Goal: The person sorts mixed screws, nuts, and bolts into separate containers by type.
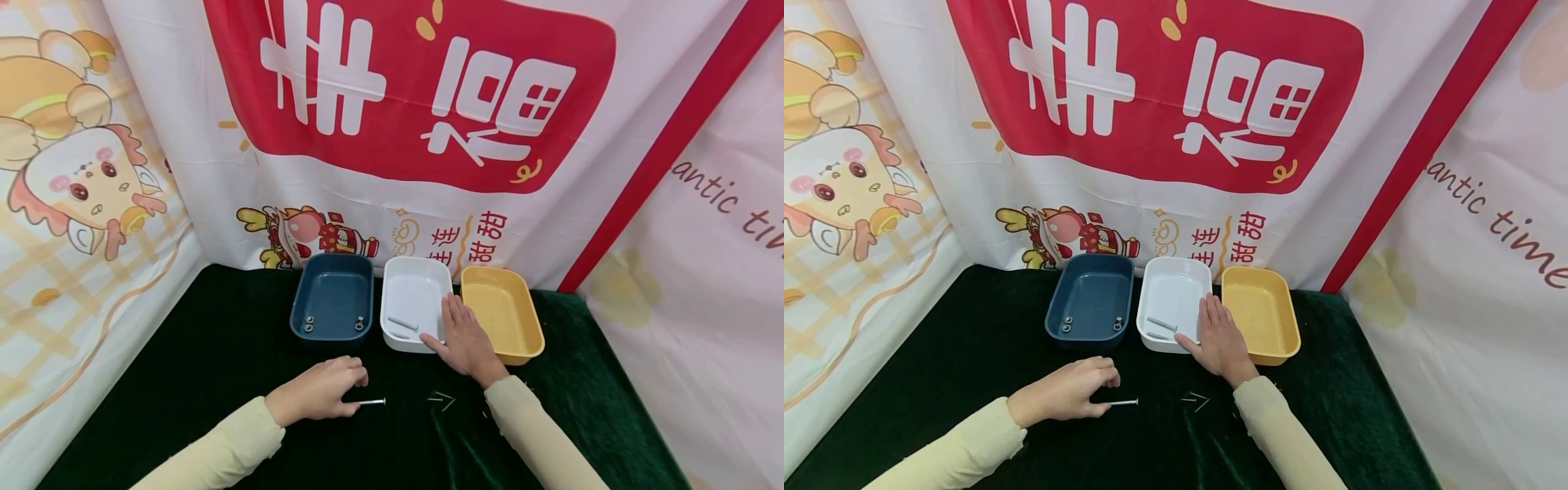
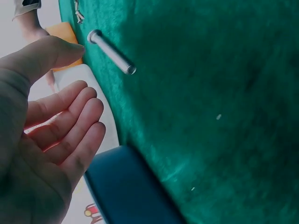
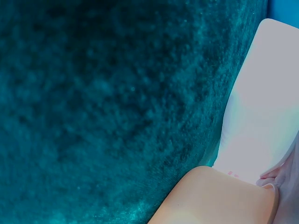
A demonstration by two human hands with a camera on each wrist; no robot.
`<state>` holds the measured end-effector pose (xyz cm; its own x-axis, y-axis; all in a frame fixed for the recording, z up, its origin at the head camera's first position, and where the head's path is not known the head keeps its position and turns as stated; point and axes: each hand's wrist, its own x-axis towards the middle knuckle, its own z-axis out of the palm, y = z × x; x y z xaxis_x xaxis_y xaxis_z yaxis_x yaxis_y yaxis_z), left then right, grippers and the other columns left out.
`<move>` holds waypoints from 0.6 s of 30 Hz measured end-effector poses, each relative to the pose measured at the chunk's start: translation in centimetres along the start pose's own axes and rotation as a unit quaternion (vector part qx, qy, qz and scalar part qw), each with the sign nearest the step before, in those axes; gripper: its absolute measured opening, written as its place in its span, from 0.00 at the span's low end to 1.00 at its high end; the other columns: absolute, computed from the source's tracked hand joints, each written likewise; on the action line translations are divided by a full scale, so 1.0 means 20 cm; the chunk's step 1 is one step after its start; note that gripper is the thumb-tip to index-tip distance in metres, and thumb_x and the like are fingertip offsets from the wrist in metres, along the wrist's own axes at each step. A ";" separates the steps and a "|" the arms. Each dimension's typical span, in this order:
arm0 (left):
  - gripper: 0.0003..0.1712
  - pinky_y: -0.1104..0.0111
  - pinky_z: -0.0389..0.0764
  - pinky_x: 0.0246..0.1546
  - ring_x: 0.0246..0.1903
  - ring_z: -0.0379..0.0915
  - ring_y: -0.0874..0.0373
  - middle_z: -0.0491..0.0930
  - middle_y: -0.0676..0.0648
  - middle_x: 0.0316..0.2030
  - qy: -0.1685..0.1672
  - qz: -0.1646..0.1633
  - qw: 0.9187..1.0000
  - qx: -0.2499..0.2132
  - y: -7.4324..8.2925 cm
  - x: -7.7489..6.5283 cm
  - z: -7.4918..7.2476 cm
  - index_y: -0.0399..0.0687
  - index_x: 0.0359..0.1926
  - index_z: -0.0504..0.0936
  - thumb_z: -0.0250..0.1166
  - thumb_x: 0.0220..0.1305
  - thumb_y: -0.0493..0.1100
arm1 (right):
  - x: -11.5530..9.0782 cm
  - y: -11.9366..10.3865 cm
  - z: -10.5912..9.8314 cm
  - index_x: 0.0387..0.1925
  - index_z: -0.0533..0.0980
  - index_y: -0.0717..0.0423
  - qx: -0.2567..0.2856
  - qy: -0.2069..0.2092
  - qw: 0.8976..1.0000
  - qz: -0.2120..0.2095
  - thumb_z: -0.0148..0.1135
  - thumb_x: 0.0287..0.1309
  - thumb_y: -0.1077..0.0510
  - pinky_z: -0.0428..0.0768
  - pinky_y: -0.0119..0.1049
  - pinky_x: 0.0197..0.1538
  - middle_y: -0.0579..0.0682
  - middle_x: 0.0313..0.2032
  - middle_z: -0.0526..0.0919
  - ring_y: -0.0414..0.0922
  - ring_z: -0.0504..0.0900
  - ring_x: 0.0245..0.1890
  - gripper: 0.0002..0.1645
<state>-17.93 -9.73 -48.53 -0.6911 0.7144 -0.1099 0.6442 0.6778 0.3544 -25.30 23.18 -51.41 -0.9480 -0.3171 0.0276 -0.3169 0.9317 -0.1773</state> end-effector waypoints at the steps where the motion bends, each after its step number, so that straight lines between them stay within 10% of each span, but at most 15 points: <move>1: 0.16 0.66 0.85 0.46 0.41 0.75 0.67 0.82 0.57 0.45 0.000 0.001 1.000 -0.002 0.00 0.00 0.01 0.54 0.51 0.86 0.75 0.65 0.50 | 0.00 0.00 0.00 0.85 0.43 0.60 0.000 0.000 1.000 -0.001 0.36 0.70 0.17 0.48 0.56 0.86 0.58 0.86 0.42 0.56 0.41 0.87 0.65; 18: 0.09 0.73 0.80 0.36 0.33 0.71 0.70 0.79 0.58 0.37 -0.014 0.000 1.000 -0.026 -0.02 0.04 0.12 0.57 0.43 0.86 0.76 0.63 0.45 | -0.01 0.00 0.00 0.85 0.44 0.61 0.000 0.012 1.000 -0.005 0.38 0.70 0.18 0.51 0.58 0.85 0.59 0.86 0.44 0.57 0.43 0.87 0.64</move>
<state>-17.97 -9.03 -50.95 -0.6807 0.7198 -0.1362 0.6258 0.6679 0.4029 -25.17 23.22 -51.46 -0.9451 -0.3226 0.0529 -0.3268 0.9284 -0.1767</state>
